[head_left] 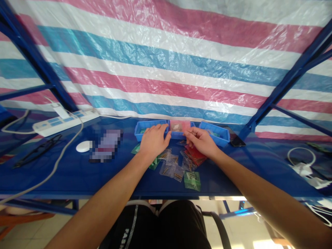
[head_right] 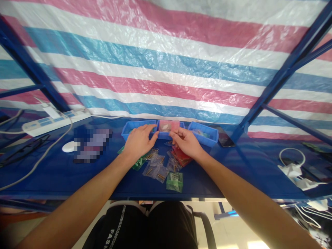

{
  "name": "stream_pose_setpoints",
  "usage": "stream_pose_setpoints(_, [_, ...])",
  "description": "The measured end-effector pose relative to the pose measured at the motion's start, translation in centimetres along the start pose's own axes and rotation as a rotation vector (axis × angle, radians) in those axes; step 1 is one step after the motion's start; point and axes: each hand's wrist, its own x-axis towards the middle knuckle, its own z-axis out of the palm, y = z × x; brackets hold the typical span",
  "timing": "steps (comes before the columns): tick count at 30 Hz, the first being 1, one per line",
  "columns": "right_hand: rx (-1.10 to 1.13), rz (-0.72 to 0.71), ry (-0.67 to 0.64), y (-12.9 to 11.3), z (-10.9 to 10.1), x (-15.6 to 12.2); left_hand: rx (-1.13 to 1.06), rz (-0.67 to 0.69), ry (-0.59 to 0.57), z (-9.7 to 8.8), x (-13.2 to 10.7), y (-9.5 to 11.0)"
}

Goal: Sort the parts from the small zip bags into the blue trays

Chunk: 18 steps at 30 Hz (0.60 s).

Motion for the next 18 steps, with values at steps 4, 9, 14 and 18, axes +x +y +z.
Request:
stream_pose_setpoints(4, [-0.431,-0.303,-0.132,-0.3,0.1,-0.5,0.029,0.004,-0.037,-0.3,0.0,0.4])
stream_pose_setpoints(9, [-0.563,-0.459,-0.343,0.2,0.2,-0.6,-0.052,0.064,0.002,-0.3,0.0,0.3])
stream_pose_setpoints(14, [-0.606,-0.454,-0.369,0.8,-0.2,-0.3,-0.124,0.123,0.066,-0.3,0.0,0.4])
stream_pose_setpoints(18, [-0.624,-0.433,-0.351,0.7,-0.1,-0.2,-0.207,0.200,0.083,-0.1,0.0,0.8])
